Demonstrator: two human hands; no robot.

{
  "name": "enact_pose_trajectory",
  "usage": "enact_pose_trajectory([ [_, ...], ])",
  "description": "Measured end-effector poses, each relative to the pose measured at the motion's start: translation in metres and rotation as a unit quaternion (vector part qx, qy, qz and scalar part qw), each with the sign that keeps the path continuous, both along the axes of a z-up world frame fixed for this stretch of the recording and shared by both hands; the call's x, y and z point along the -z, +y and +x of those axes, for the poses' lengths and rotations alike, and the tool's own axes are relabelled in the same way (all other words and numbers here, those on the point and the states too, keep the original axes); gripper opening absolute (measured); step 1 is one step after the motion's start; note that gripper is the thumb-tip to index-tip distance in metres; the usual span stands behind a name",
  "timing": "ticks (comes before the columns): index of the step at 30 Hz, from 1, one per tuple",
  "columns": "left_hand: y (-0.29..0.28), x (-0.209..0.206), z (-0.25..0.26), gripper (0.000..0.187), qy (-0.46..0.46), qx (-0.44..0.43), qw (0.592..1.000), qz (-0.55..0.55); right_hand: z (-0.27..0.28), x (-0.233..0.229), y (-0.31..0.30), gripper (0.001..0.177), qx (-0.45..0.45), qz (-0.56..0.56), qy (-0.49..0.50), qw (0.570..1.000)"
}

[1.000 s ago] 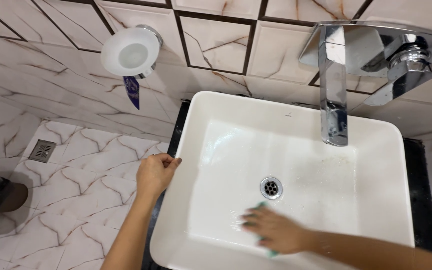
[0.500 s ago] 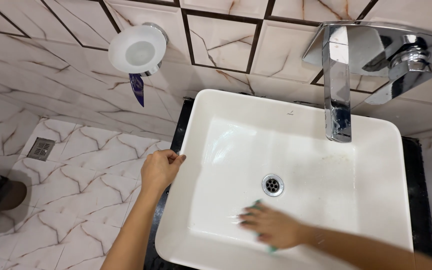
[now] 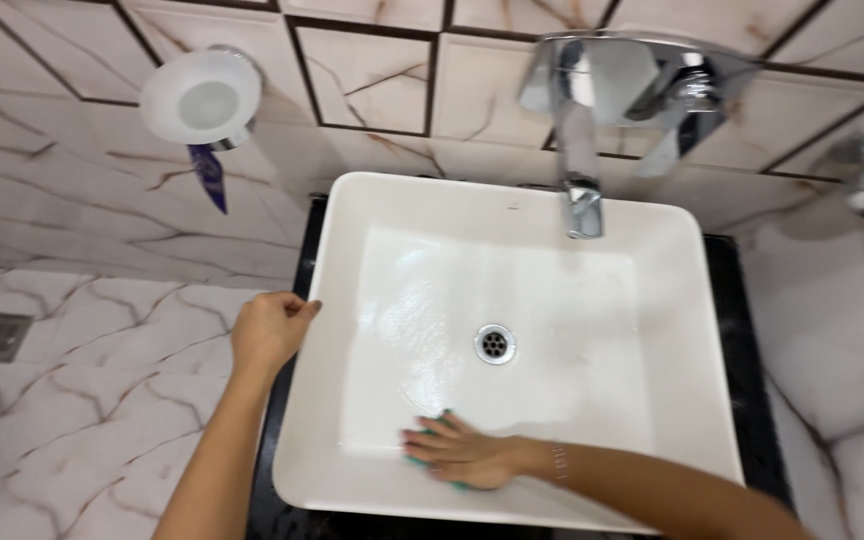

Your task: The person cleans a white rectangular sink and its surrounding black countertop using a sponge and water.

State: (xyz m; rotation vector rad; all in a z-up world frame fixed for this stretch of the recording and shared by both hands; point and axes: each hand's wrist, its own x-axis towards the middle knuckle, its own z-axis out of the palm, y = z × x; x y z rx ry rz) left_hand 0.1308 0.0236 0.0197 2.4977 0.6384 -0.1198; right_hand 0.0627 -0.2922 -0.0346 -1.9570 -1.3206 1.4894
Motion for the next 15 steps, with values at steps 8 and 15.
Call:
enact_pose_trajectory([
  [8, -0.009, -0.017, 0.002, 0.027, 0.081, -0.02, 0.996, 0.035, 0.068, 0.021, -0.185, 0.07, 0.068, -0.143, -0.429, 0.89],
  [15, -0.066, 0.025, 0.002, 0.038, 0.008, 0.115, 0.91, 0.399, 0.048, 0.074, -0.149, 0.07, 0.099, -0.076, -0.413, 0.902],
])
